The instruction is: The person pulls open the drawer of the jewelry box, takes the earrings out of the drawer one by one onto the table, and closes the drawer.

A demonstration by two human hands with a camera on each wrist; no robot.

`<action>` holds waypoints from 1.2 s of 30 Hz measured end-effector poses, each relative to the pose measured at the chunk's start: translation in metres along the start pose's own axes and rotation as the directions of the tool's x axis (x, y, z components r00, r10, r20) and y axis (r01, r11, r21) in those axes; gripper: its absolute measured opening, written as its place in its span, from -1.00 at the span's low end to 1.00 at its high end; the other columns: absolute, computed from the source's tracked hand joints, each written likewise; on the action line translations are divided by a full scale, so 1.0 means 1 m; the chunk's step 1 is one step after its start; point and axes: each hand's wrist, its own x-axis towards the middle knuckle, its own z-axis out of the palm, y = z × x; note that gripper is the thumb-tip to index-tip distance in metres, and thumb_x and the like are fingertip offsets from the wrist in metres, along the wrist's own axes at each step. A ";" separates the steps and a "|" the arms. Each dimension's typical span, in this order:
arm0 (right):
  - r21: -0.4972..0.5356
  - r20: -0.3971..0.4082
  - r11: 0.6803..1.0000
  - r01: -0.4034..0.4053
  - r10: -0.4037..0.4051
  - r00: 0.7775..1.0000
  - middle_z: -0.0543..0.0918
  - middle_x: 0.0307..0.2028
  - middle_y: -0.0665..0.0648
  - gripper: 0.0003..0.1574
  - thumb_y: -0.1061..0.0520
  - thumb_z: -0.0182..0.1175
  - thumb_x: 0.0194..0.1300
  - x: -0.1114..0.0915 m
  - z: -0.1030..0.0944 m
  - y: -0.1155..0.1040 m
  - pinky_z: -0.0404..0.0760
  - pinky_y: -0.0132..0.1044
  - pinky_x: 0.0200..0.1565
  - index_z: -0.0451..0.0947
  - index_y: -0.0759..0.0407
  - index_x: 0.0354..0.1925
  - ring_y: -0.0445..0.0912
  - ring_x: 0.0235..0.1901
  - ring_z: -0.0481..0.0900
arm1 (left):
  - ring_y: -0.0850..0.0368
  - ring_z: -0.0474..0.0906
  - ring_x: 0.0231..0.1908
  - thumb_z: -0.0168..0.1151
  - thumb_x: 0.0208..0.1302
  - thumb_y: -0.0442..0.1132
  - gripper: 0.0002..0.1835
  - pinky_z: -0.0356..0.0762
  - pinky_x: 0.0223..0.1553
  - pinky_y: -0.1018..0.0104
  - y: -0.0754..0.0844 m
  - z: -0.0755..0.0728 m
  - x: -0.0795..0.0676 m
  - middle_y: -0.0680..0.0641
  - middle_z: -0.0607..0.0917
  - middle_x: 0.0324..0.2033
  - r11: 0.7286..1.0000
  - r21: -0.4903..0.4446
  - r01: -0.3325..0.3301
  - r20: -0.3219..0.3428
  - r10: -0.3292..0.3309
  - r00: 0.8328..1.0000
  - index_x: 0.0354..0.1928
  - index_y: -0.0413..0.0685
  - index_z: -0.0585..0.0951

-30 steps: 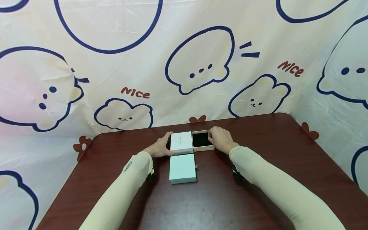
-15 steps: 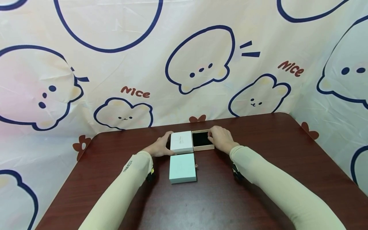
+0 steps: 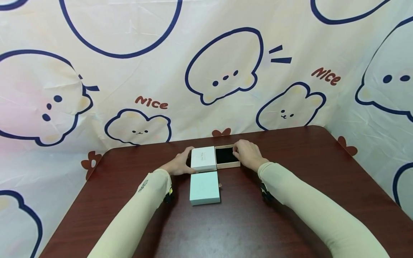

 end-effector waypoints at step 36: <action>0.047 -0.049 0.999 -0.007 0.010 0.999 0.70 -0.21 0.13 -0.84 0.12 0.30 0.37 -0.007 -0.004 0.008 0.60 -0.11 -0.25 0.73 0.17 -0.15 -0.06 -0.29 0.58 | -0.18 0.20 0.36 0.52 0.16 -0.11 0.10 0.30 0.32 -0.13 -0.002 0.001 0.003 -0.22 0.39 0.35 1.000 0.011 0.004 -0.002 -0.004 1.000 0.59 0.06 -0.03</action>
